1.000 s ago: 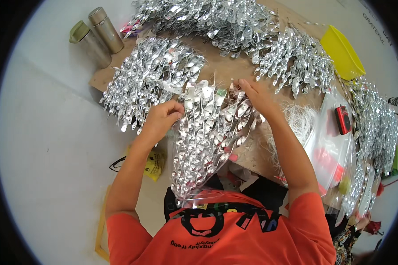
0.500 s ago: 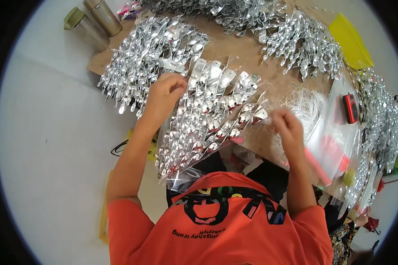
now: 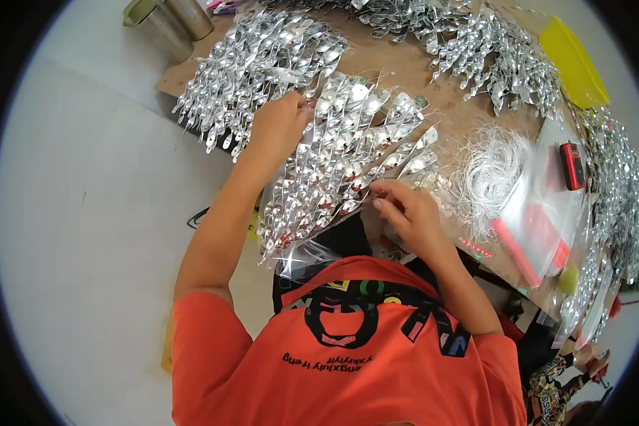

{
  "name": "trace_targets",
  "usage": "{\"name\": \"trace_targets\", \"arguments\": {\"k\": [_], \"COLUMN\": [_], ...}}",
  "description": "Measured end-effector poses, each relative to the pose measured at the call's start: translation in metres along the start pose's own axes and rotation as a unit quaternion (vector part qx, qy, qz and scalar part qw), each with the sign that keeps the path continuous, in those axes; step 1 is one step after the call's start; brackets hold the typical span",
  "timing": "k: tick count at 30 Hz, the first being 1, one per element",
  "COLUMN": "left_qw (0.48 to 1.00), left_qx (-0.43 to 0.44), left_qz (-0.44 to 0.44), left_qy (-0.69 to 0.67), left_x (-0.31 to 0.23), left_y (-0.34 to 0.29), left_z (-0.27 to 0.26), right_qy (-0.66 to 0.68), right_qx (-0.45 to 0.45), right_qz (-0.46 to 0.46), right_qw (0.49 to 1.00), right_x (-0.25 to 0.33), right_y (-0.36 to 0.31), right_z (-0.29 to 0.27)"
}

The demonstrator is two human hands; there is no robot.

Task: Packaging silver metallic decorations into plastic bags.

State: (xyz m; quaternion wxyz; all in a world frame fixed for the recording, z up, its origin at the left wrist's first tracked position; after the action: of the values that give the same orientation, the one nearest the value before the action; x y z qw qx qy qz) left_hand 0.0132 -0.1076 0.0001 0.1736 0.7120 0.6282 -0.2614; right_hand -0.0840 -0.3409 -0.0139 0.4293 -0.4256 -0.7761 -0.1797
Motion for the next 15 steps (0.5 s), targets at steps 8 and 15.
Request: {"name": "trace_targets", "arguments": {"k": [8, 15], "left_qw": [0.999, 0.999], "left_qx": [0.018, 0.019], "left_qz": [-0.028, -0.027], "left_qy": [-0.001, 0.012], "left_x": [0.01, 0.008], "left_y": [0.002, 0.005], "left_z": [0.002, 0.003], "right_qy": [-0.005, -0.056], "right_qx": [-0.002, -0.037], "right_qz": [0.012, 0.034], "right_qw": [1.0, 0.997], "right_x": [0.006, -0.002], "right_y": [0.008, 0.004], "right_z": [0.01, 0.007]}}
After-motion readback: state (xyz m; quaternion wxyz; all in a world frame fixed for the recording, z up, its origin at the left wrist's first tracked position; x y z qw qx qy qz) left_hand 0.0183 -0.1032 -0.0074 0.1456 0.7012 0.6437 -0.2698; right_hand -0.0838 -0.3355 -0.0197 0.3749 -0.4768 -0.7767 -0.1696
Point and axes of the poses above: each hand's wrist, its own y-axis towards the middle knuckle, its own z-axis out of the palm, x = y × z, the point moved 6 cm from there along y, towards the middle knuckle, and after that the axes turned 14 degrees about x, right-handed, at the moved point
